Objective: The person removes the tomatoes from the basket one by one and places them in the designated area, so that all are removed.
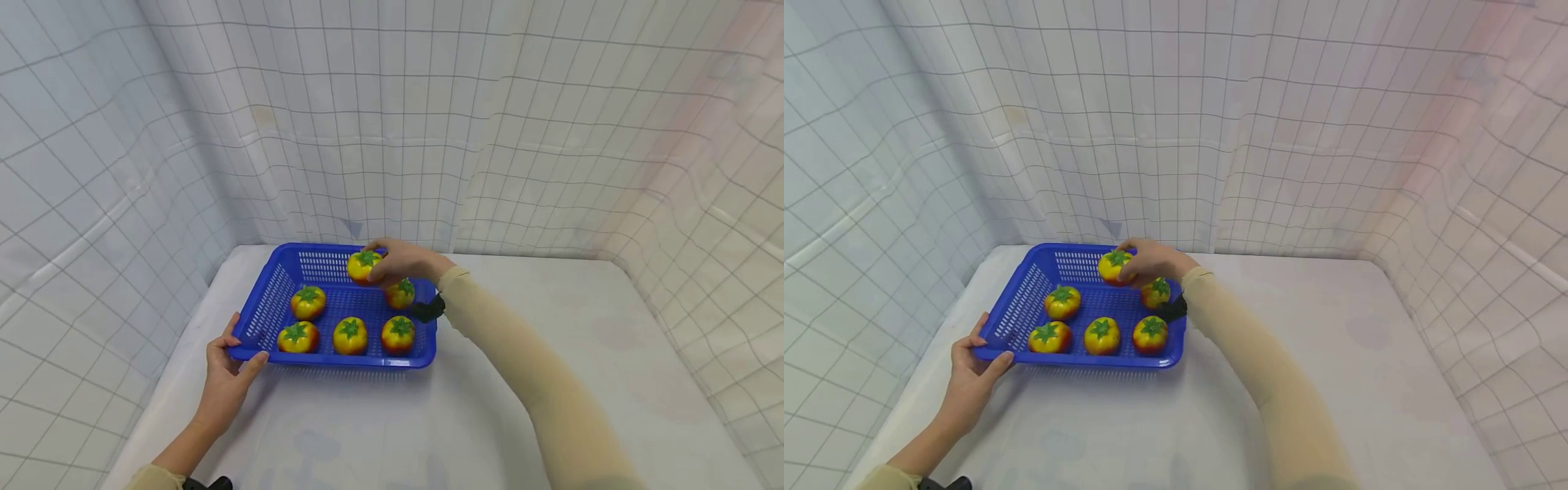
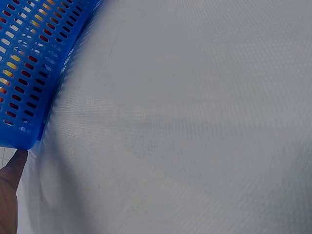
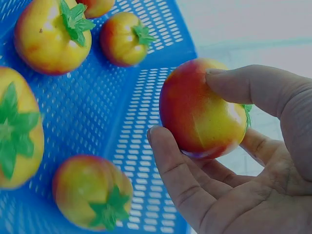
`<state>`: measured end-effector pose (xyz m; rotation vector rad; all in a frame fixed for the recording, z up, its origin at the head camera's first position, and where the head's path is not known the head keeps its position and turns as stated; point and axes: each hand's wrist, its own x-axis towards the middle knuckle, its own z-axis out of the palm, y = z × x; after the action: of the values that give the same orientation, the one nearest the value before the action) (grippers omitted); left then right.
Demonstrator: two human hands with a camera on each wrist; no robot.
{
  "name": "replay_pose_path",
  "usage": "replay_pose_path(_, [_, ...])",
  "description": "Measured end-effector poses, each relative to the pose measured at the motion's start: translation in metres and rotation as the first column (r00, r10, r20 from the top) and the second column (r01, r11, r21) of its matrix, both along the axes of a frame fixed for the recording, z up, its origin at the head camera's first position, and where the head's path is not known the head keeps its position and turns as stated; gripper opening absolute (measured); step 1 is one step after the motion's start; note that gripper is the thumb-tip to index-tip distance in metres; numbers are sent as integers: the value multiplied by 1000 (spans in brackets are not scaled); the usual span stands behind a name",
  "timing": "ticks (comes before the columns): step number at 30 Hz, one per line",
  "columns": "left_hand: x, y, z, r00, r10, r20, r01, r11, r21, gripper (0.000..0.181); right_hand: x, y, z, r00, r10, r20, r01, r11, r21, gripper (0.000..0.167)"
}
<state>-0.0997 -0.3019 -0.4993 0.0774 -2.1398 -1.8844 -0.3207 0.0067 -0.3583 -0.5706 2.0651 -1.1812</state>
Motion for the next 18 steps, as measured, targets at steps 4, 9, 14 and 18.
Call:
replay_pose_path(4, [0, 0, 1, 1000, 10, 11, -10, 1000, -2, 45, -1, 19, 8, 1000, -7, 11, 8, 999, -46, 67])
replay_pose_path(9, [0, 1, 3, 1000, 17, 24, -17, 1000, -3, 44, -4, 41, 15, 1000, -19, 5, 19, 997, -71, 67])
replay_pose_path(14, [0, 1, 4, 1000, 10, 24, -11, 1000, 9, 45, -7, 64, 18, 1000, -6, -8, 5, 996, -84, 64])
replay_pose_path(18, [-1, 1, 4, 1000, 12, 26, -12, 1000, 6, 45, -9, 83, 18, 1000, 9, -22, -11, 995, -98, 65])
